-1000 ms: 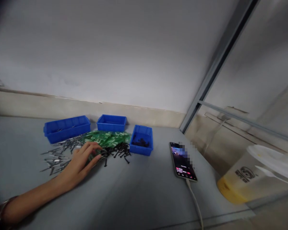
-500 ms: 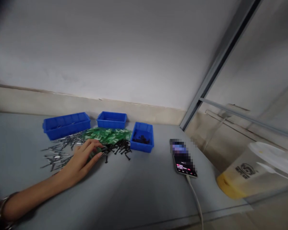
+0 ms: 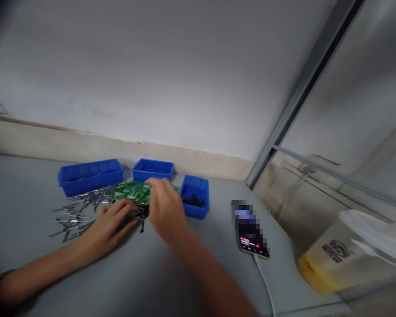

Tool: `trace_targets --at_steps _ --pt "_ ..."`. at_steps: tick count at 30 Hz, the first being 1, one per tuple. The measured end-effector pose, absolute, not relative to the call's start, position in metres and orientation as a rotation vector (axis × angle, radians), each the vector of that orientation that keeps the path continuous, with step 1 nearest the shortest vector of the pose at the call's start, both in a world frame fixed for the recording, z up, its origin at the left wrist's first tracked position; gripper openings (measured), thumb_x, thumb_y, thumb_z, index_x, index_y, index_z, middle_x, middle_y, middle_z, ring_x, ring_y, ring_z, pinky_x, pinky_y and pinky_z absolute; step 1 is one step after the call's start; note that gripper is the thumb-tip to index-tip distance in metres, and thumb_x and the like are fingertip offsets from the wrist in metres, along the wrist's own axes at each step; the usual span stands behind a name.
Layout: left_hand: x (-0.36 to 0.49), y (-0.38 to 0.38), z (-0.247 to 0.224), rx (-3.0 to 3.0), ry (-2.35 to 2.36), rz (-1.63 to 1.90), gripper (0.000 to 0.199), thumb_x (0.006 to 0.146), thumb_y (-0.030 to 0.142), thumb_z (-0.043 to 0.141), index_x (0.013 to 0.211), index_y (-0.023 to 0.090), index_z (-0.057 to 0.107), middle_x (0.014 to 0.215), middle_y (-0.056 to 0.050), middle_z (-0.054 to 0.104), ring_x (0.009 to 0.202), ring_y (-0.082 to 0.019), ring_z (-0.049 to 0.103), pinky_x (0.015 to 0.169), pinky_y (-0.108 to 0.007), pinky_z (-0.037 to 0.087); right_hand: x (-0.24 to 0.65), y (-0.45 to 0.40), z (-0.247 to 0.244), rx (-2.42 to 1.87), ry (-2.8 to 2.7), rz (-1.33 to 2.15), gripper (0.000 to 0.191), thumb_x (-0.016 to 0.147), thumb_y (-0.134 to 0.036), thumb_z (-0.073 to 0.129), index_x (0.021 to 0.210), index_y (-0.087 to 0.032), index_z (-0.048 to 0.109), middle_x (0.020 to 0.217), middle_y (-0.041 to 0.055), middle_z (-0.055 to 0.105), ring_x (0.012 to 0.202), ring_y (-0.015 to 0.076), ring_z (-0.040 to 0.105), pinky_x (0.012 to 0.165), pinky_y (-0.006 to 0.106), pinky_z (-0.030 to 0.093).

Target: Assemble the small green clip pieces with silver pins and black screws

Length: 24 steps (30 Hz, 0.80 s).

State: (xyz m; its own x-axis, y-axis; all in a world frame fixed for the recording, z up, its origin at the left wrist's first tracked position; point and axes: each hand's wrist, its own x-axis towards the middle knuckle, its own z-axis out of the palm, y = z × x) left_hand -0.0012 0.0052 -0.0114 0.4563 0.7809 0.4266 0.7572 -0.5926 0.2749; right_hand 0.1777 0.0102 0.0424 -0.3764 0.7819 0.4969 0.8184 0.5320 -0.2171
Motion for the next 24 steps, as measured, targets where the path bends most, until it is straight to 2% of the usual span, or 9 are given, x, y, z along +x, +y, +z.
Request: trace_targets --at_steps 3,7,15,20,24 --pt "-0.002 0.008 -0.012 2.648 1.428 0.733 0.016 0.086 0.026 0.039 0.097 0.022 0.051 0.099 -0.006 0.053 0.092 -0.024 0.049 0.075 -0.037 0.033 0.165 0.017 0.017 -1.241 -2.282 -0.141 0.028 0.088 -0.015 0.034 0.107 -0.020 0.054 0.098 0.0077 0.055 0.094 0.0174 0.051 0.081 0.031 0.042" --pt "-0.001 0.011 -0.011 2.645 1.457 0.672 0.014 0.085 0.023 0.040 0.088 0.023 0.054 0.091 -0.004 0.055 0.089 -0.024 0.049 0.073 -0.037 0.032 0.163 0.022 -0.006 -1.394 -2.279 -0.140 0.022 0.086 -0.019 0.042 0.105 -0.019 0.054 0.097 0.0088 0.052 0.095 0.0201 0.049 0.080 0.034 0.041" --pt "-0.001 0.011 -0.011 2.636 1.480 0.691 0.014 0.085 0.024 0.040 0.086 0.023 0.054 0.091 -0.003 0.055 0.086 -0.022 0.049 0.071 -0.035 0.031 0.165 0.014 0.001 -1.629 -2.186 -0.043 0.012 0.083 -0.020 0.048 0.093 -0.018 0.054 0.096 0.0085 0.052 0.093 0.0223 0.051 0.076 0.035 0.043" --pt "-0.002 0.012 -0.012 2.651 1.491 0.750 0.015 0.086 0.023 0.039 0.088 0.023 0.054 0.092 -0.003 0.055 0.086 -0.021 0.050 0.070 -0.033 0.031 0.165 0.009 -0.001 -1.679 -2.174 0.042 0.016 0.080 -0.025 0.052 0.095 -0.019 0.052 0.095 0.0083 0.054 0.093 0.0241 0.051 0.075 0.035 0.043" --pt "-0.002 0.012 -0.013 2.638 1.496 0.824 0.017 0.087 0.021 0.036 0.091 0.023 0.052 0.094 -0.004 0.055 0.087 -0.021 0.050 0.069 -0.033 0.031 0.166 0.010 -0.004 -1.629 -2.177 0.102 0.019 0.080 -0.020 0.052 0.098 -0.019 0.051 0.096 0.0080 0.055 0.096 0.0238 0.050 0.078 0.035 0.042"
